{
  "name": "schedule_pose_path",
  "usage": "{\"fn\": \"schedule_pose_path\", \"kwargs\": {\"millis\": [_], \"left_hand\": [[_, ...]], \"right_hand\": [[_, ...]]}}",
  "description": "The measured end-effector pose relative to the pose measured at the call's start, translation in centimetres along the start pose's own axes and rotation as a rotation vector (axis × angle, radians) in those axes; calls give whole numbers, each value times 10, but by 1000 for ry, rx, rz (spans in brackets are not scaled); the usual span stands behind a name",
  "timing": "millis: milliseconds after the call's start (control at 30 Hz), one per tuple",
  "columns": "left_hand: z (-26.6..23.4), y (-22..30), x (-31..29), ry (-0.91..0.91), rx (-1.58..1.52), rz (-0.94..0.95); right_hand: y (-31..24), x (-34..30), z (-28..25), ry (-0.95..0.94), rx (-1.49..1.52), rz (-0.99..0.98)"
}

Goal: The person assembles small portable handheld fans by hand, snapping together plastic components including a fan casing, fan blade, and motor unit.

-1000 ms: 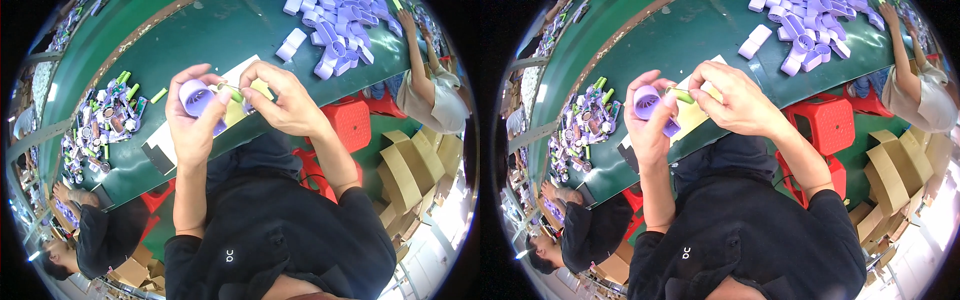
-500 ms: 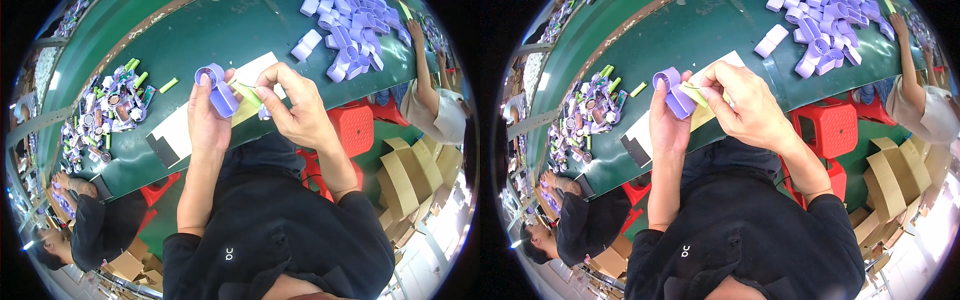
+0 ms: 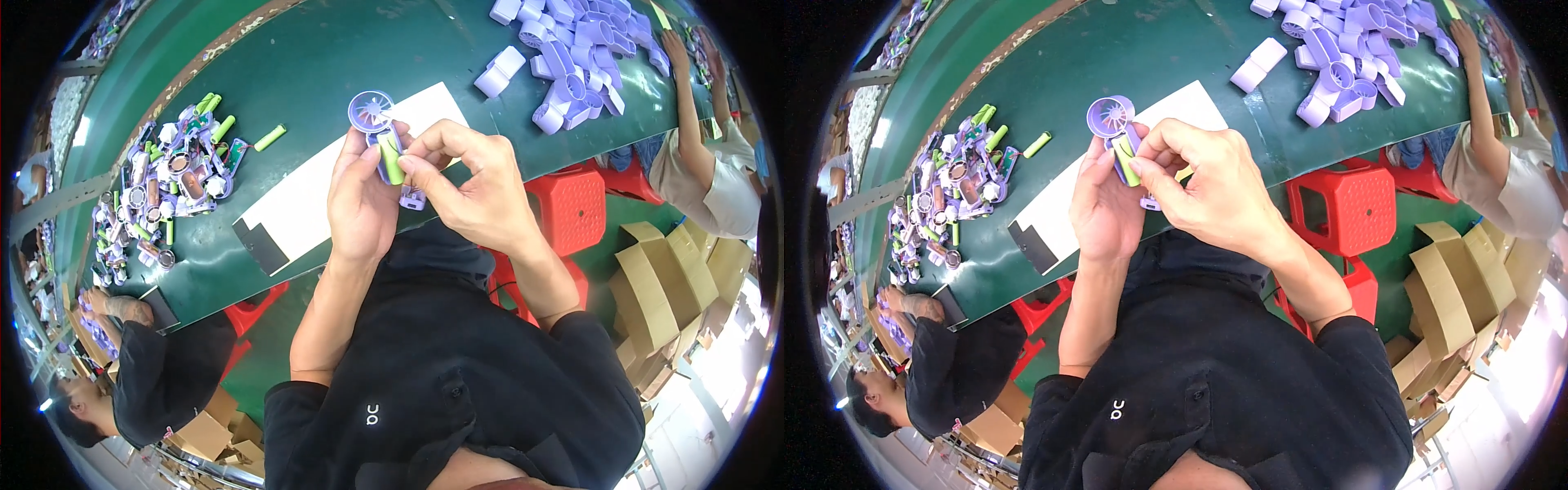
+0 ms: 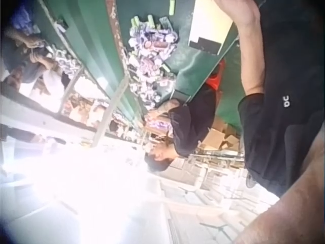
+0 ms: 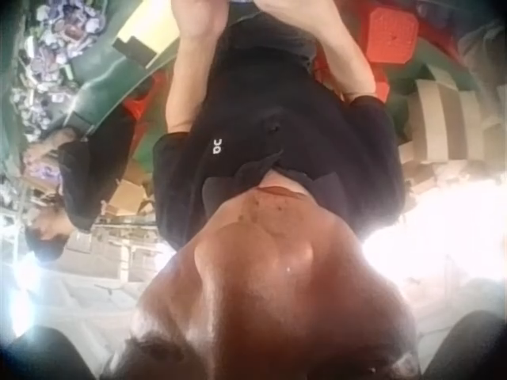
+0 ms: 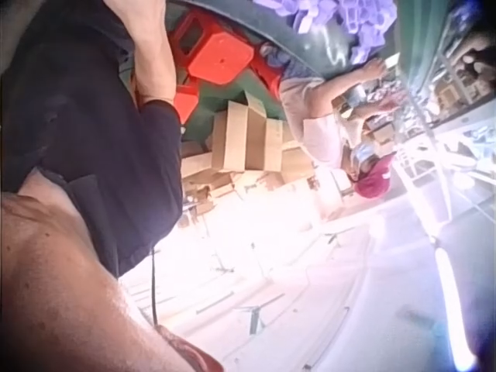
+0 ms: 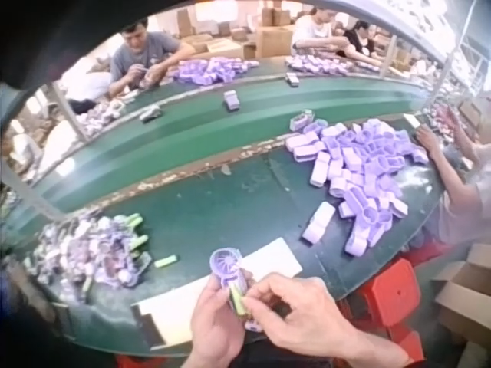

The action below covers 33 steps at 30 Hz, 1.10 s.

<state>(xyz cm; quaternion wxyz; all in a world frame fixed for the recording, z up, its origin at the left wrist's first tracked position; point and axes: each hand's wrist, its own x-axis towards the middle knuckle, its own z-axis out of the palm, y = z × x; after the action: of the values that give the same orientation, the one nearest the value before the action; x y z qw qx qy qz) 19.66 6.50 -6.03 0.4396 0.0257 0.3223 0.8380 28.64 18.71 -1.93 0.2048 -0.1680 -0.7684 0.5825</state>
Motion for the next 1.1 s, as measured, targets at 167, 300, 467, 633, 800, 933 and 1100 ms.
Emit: {"fn": "schedule_pose_path", "kwargs": {"millis": [167,300,467,633,800,933,1100], "left_hand": [[-6,2,-1,-80,110,-23],[-1,0,-1,-71,290,52],[2,2,-1,-118,352,76],[0,-3,-8,-124,514,142],[-2,-4,-9,-153,664,172],[-4,-5,-7,-172,651,169],[-4,6,-5,-253,461,37]], "right_hand": [[1,2,-3,-5,-111,37],[4,2,-3,52,-147,-21],[3,4,-3,90,-221,-104],[5,6,-3,102,-262,-194],[4,5,-6,76,-260,-208],[1,4,-8,42,-225,-176],[2,3,-9,25,-181,-163]]}}
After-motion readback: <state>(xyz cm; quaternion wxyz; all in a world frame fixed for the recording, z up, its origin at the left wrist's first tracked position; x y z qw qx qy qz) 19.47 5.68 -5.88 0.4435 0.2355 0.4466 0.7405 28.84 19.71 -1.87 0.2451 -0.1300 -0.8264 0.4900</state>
